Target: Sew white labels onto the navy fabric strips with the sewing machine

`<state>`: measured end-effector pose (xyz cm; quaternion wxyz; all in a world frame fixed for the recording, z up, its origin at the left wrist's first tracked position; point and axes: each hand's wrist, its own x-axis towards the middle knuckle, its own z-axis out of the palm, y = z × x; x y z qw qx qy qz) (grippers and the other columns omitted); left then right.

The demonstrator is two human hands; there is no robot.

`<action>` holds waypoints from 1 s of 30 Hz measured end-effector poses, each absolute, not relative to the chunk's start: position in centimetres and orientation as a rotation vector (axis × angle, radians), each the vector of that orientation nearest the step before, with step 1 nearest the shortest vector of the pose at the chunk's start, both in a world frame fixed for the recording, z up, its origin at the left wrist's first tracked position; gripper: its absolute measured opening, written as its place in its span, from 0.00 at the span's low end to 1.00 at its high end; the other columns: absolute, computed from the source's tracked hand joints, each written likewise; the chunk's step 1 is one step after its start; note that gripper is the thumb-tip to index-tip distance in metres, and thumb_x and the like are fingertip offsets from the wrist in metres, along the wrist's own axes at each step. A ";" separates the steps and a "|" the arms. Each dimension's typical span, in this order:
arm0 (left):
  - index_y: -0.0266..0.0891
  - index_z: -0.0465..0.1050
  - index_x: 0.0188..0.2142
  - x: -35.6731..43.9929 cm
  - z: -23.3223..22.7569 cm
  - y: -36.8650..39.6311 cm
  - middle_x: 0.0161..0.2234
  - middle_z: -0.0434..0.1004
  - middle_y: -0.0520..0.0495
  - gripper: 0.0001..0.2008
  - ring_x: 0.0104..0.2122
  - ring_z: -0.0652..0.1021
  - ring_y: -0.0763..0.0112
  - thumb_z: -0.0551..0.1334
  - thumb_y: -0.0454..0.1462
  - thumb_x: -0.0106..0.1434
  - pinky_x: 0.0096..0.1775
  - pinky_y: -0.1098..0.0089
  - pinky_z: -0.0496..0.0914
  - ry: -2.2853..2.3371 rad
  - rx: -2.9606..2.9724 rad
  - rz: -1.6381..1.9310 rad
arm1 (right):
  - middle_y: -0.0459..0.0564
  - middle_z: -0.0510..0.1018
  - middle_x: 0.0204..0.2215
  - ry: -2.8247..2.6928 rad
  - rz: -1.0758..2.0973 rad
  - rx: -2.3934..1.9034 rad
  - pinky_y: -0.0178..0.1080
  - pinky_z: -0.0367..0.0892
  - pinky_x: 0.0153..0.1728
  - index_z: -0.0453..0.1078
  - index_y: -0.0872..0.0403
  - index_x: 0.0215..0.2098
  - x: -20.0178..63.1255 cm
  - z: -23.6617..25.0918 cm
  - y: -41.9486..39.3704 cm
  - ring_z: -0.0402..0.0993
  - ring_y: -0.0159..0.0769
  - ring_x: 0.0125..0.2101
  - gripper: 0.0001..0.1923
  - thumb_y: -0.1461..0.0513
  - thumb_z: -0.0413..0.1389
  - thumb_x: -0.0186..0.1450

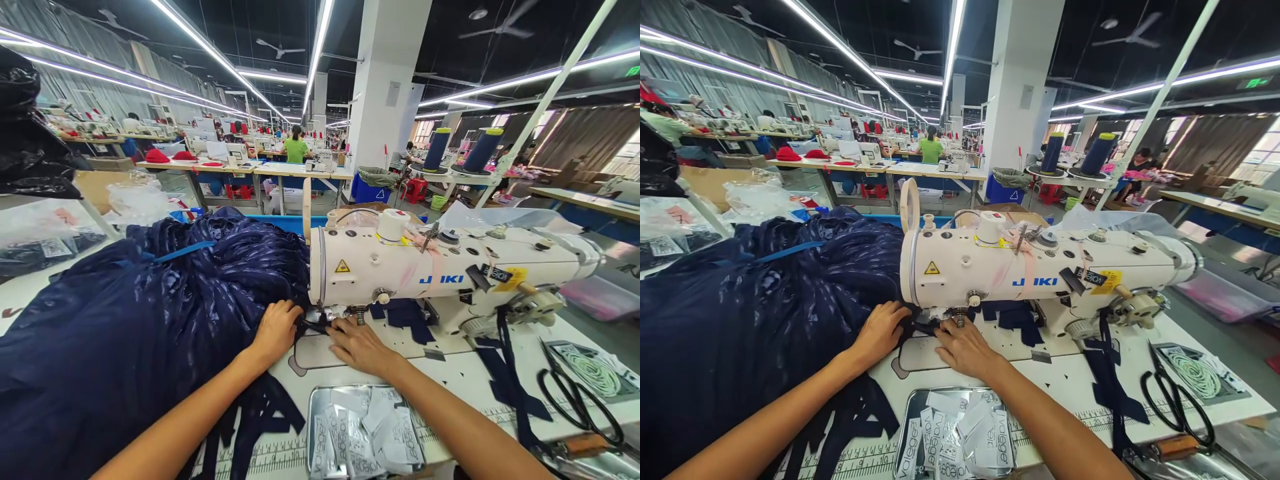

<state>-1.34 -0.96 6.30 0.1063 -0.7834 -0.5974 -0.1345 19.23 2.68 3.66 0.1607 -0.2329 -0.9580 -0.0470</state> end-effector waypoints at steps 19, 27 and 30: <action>0.34 0.68 0.43 0.9 4.6 -3.0 0.43 0.71 0.41 0.16 0.40 0.68 0.61 0.52 0.27 0.54 0.41 0.58 0.63 -1.445 -2.612 -0.428 | 0.56 0.72 0.42 -2.623 0.001 -0.575 0.42 0.65 0.41 0.67 0.55 0.46 19.8 2.2 3.7 0.69 0.37 0.41 0.14 0.65 0.45 0.64; 0.35 0.67 0.45 0.6 4.5 -2.8 0.47 0.70 0.41 0.19 0.40 0.68 0.60 0.50 0.27 0.55 0.39 0.58 0.63 -1.416 -2.600 -0.371 | 0.59 0.72 0.43 -2.617 -0.103 -0.546 0.44 0.67 0.39 0.67 0.59 0.45 19.7 2.5 3.4 0.70 0.40 0.40 0.15 0.67 0.44 0.64; 0.35 0.68 0.45 0.5 4.6 -2.7 0.48 0.70 0.42 0.19 0.40 0.68 0.60 0.51 0.26 0.54 0.39 0.59 0.62 -1.406 -2.591 -0.343 | 0.59 0.72 0.43 -2.601 -0.114 -0.555 0.44 0.66 0.40 0.67 0.59 0.45 19.7 2.3 3.5 0.70 0.39 0.39 0.15 0.66 0.44 0.64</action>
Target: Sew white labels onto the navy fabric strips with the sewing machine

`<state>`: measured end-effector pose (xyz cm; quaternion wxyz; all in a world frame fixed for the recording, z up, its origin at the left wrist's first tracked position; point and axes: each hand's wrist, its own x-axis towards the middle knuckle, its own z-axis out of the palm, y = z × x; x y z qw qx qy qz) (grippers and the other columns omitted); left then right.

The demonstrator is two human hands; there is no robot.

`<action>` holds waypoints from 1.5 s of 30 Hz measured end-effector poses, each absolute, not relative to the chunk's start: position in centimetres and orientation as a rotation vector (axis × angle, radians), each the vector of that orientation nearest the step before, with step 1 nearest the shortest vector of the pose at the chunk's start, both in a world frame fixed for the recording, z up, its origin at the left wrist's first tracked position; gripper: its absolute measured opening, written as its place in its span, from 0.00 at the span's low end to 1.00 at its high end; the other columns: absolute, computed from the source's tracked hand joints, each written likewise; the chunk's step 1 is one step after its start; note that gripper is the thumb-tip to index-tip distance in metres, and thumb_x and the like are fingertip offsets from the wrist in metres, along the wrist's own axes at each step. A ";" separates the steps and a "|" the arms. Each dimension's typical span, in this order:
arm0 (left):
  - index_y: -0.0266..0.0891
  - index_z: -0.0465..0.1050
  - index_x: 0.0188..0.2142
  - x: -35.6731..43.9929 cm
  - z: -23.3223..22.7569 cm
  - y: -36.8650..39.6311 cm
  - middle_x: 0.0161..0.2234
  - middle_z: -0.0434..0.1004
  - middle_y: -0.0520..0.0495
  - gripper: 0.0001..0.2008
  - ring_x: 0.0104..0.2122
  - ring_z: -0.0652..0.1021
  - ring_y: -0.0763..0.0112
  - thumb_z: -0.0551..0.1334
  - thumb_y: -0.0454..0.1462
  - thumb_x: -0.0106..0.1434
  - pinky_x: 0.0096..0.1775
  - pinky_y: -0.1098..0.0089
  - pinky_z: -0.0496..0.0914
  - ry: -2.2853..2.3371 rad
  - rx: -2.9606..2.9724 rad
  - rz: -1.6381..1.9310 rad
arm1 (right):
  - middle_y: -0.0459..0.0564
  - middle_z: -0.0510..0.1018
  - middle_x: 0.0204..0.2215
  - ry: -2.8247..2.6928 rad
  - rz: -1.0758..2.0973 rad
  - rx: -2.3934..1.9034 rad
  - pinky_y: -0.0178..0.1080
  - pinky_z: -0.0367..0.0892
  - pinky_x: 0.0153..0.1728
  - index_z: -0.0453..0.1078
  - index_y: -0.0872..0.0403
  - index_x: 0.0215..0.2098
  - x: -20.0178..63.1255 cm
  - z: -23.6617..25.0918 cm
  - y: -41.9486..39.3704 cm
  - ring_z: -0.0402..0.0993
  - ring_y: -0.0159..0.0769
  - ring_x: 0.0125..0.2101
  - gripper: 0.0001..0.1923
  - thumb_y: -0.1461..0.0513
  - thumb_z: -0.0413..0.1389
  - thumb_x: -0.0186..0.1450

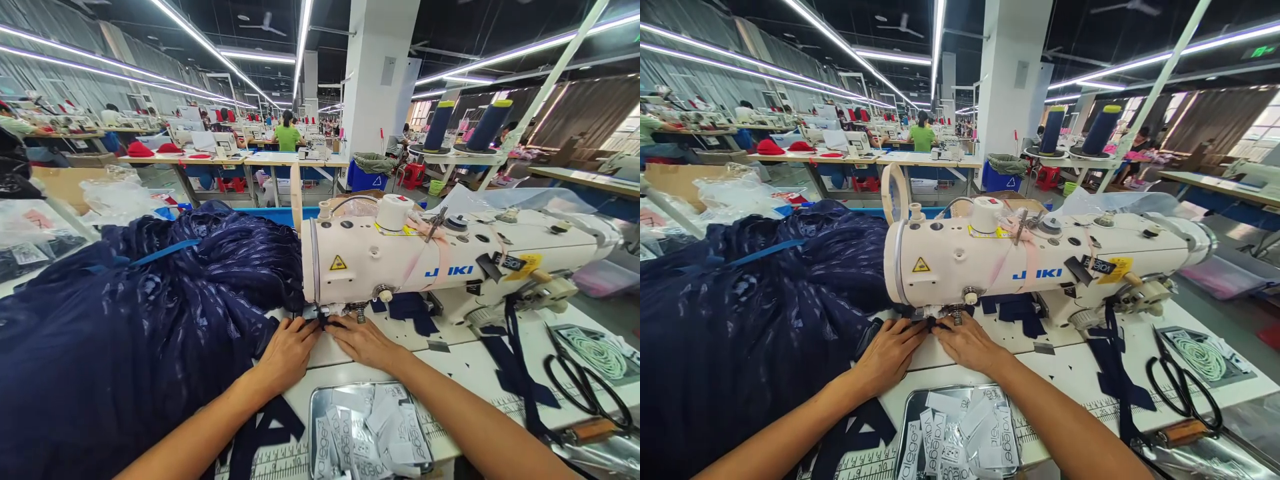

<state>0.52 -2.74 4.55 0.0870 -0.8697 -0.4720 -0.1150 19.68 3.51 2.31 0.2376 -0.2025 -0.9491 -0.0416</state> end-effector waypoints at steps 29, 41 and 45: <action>0.32 0.72 0.34 1.3 5.1 -1.4 0.30 0.72 0.41 0.10 0.33 0.70 0.58 0.53 0.31 0.58 0.36 0.58 0.61 -1.611 -2.183 -0.155 | 0.59 0.76 0.31 -2.642 -0.358 -1.002 0.44 0.62 0.41 0.70 0.60 0.40 18.5 2.5 4.1 0.71 0.44 0.37 0.16 0.57 0.48 0.63; 0.38 0.73 0.32 0.8 5.1 0.8 0.33 0.75 0.43 0.08 0.40 0.71 0.56 0.56 0.31 0.54 0.46 0.52 0.60 -1.557 -2.321 -0.207 | 0.54 0.73 0.32 -2.909 -0.404 -0.649 0.37 0.63 0.38 0.69 0.61 0.35 20.8 4.6 3.1 0.68 0.39 0.37 0.10 0.73 0.49 0.57; 0.39 0.73 0.33 0.8 5.0 0.7 0.32 0.75 0.43 0.09 0.40 0.71 0.55 0.56 0.31 0.53 0.46 0.52 0.60 -1.557 -2.320 -0.230 | 0.53 0.72 0.31 -2.901 -0.409 -0.628 0.37 0.63 0.35 0.68 0.60 0.30 20.8 4.1 3.4 0.68 0.37 0.33 0.10 0.75 0.48 0.58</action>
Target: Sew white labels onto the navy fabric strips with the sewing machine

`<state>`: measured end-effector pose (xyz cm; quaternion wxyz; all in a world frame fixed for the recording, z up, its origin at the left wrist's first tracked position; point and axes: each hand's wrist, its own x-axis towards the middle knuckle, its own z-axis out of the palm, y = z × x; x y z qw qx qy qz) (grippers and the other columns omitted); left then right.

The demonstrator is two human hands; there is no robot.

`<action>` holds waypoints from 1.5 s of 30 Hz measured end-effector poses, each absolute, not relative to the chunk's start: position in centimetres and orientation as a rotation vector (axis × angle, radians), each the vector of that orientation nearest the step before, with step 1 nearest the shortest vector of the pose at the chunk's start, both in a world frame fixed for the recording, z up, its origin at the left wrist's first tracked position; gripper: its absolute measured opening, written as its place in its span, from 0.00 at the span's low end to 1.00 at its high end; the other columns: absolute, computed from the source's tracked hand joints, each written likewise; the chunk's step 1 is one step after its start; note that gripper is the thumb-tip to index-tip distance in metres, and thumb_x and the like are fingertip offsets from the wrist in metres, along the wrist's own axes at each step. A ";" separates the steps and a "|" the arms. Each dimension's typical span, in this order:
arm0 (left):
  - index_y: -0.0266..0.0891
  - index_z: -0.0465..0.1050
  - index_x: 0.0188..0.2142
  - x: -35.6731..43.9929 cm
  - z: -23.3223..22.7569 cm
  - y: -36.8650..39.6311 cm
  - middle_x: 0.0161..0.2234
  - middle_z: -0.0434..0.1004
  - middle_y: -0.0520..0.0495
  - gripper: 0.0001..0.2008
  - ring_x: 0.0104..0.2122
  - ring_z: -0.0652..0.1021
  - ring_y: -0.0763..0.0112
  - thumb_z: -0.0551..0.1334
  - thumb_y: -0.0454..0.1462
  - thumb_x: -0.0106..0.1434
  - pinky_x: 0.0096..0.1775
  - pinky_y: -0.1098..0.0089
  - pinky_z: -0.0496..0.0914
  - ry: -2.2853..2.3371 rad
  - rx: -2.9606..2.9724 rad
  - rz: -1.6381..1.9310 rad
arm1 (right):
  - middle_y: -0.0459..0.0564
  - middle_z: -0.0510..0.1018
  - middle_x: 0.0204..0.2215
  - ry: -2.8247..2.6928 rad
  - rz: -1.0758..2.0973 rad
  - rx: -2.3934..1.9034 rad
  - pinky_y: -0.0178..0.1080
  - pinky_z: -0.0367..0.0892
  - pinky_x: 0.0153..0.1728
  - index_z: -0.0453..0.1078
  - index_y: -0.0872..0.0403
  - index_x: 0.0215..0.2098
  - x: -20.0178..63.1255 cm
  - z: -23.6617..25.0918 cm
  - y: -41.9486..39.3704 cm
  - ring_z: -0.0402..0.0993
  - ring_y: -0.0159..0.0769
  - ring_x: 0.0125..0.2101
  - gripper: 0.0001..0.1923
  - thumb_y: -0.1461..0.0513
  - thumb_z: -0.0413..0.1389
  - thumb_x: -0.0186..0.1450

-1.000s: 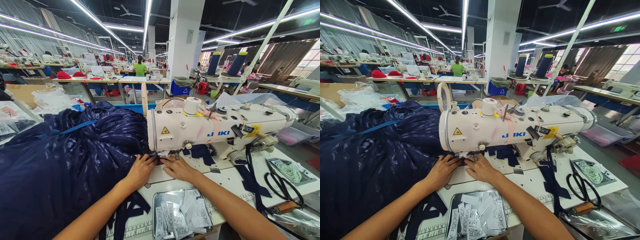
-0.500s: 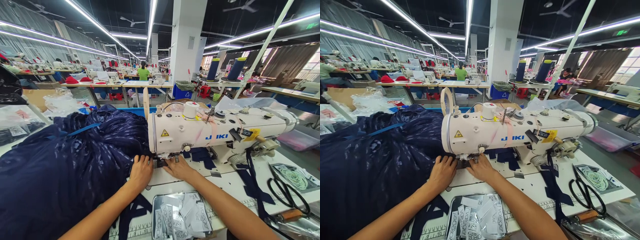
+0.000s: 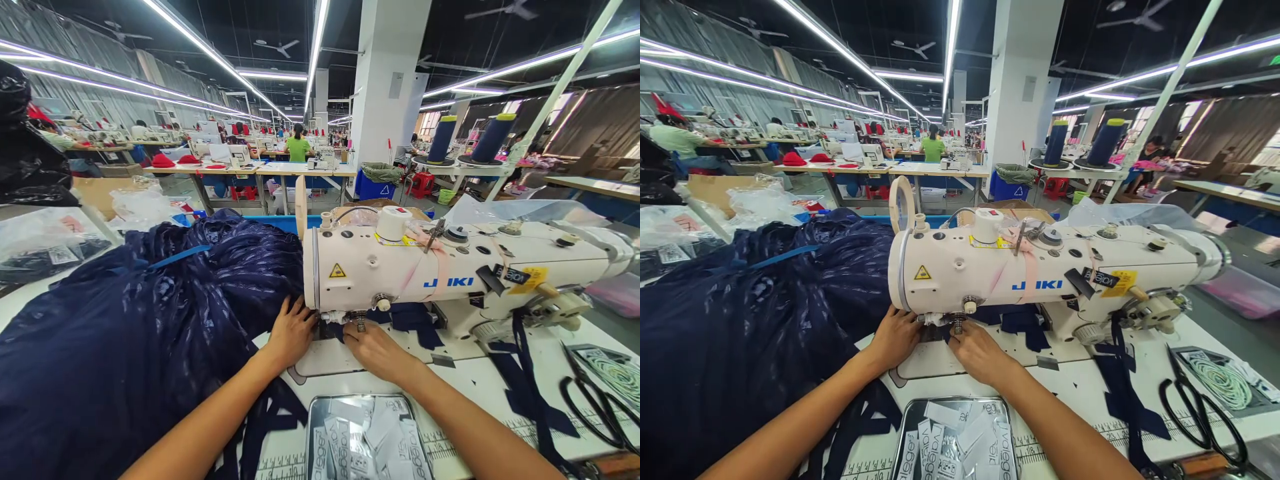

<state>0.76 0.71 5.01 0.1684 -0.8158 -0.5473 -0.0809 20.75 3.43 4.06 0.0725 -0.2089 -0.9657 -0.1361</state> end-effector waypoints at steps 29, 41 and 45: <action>0.38 0.74 0.32 0.6 4.6 2.5 0.29 0.75 0.42 0.10 0.40 0.72 0.57 0.54 0.31 0.56 0.50 0.50 0.55 -1.566 -2.364 -0.335 | 0.57 0.71 0.34 -2.838 -0.496 -0.824 0.39 0.64 0.31 0.68 0.61 0.33 18.1 2.8 1.8 0.67 0.42 0.35 0.07 0.72 0.49 0.59; 0.35 0.71 0.36 0.5 6.2 -1.0 0.35 0.74 0.42 0.10 0.39 0.71 0.60 0.54 0.28 0.56 0.44 0.60 0.61 -1.485 -2.362 -0.190 | 0.54 0.74 0.28 -2.894 -0.447 -0.879 0.37 0.63 0.34 0.70 0.60 0.30 20.6 5.0 3.7 0.69 0.38 0.32 0.09 0.74 0.49 0.58; 0.36 0.70 0.26 -0.8 6.4 -5.2 0.26 0.72 0.47 0.06 0.29 0.71 0.66 0.56 0.28 0.55 0.39 0.64 0.61 -1.436 -2.413 -0.044 | 0.53 0.74 0.27 -2.834 -0.369 -0.878 0.39 0.62 0.34 0.70 0.58 0.27 21.0 4.8 3.9 0.69 0.39 0.31 0.07 0.64 0.51 0.61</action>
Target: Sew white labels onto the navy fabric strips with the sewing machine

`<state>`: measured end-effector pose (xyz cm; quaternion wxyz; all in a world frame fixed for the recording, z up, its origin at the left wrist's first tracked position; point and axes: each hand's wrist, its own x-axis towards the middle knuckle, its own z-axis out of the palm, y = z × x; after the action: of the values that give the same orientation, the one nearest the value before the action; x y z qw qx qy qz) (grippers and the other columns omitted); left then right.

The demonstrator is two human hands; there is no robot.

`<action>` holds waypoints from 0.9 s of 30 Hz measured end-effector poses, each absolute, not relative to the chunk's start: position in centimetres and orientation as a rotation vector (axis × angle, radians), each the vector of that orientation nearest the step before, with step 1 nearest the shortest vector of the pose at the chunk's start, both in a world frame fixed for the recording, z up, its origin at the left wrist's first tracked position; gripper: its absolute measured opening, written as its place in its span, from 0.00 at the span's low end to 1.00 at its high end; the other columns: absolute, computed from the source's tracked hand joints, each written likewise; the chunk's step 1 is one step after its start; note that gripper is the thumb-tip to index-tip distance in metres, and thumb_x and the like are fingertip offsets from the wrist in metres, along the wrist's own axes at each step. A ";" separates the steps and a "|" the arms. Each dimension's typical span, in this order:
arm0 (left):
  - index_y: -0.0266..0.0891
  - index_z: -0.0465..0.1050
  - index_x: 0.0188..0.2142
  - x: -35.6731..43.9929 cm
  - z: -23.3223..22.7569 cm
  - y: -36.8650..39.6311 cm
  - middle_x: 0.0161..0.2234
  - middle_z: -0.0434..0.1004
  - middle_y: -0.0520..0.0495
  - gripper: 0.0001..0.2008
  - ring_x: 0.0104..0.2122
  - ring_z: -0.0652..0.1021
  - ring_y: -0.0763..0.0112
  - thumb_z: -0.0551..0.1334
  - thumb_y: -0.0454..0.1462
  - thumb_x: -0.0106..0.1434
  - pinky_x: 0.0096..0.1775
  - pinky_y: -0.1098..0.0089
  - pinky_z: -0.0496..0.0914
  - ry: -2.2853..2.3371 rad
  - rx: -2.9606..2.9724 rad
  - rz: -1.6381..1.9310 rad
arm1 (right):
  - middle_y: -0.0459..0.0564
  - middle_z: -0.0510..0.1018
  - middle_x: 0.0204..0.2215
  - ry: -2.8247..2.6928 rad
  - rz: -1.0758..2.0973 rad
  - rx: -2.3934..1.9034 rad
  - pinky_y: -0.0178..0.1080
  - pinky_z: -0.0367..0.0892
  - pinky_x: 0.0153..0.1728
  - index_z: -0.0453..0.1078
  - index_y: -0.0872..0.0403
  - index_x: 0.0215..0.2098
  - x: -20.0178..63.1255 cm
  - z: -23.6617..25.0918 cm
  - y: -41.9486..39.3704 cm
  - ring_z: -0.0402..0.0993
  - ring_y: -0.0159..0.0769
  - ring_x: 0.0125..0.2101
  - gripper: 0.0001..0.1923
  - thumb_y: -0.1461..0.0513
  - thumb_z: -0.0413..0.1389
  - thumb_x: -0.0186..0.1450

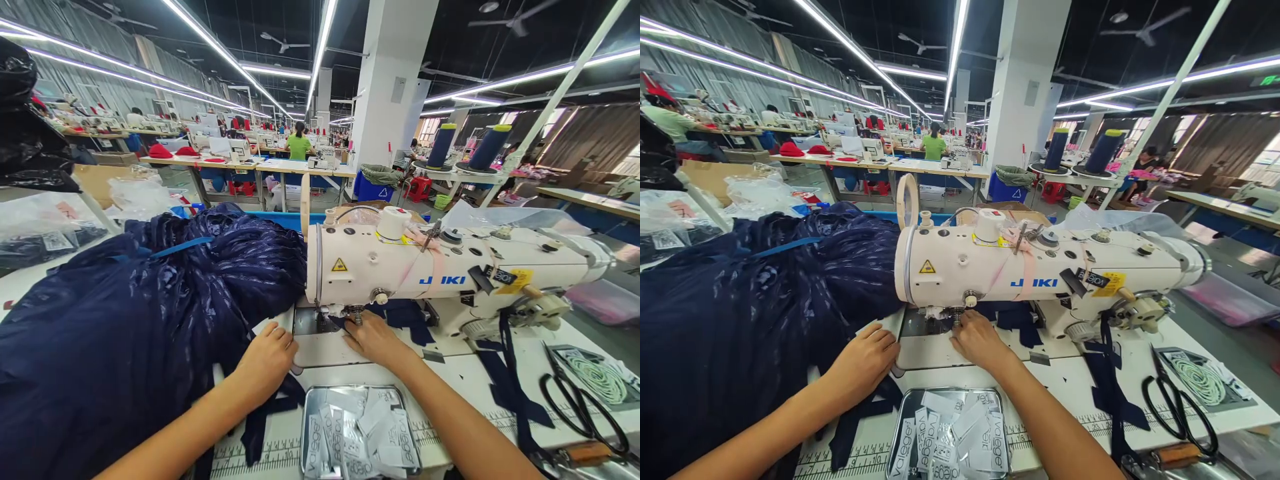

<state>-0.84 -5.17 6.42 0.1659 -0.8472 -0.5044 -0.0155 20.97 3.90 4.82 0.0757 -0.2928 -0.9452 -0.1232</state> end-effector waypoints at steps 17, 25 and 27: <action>0.37 0.71 0.35 -4.0 8.9 -9.1 0.41 0.71 0.41 0.16 0.44 0.68 0.58 0.51 0.22 0.54 0.44 0.59 0.58 -1.469 -2.121 -0.098 | 0.56 0.72 0.36 -2.511 -0.026 -1.379 0.41 0.61 0.38 0.67 0.58 0.33 19.7 3.6 3.5 0.67 0.43 0.40 0.04 0.64 0.53 0.58; 0.37 0.71 0.30 -4.8 9.4 -9.8 0.37 0.72 0.43 0.10 0.38 0.69 0.61 0.53 0.25 0.55 0.38 0.63 0.60 -1.475 -2.184 0.179 | 0.54 0.73 0.33 -2.496 -0.111 -1.280 0.40 0.61 0.36 0.68 0.56 0.30 20.1 2.7 4.0 0.67 0.42 0.37 0.04 0.63 0.54 0.57; 0.37 0.71 0.32 -4.7 9.4 -10.0 0.38 0.71 0.44 0.10 0.38 0.69 0.61 0.53 0.26 0.57 0.38 0.63 0.61 -1.481 -2.232 0.245 | 0.54 0.73 0.34 -2.506 -0.125 -1.282 0.40 0.61 0.37 0.68 0.57 0.31 20.2 2.6 4.0 0.67 0.42 0.38 0.05 0.63 0.55 0.57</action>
<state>-4.69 -10.03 9.43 0.2240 -0.8087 -0.5366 0.0888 20.23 4.00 2.58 0.1610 -0.4491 -0.8778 -0.0437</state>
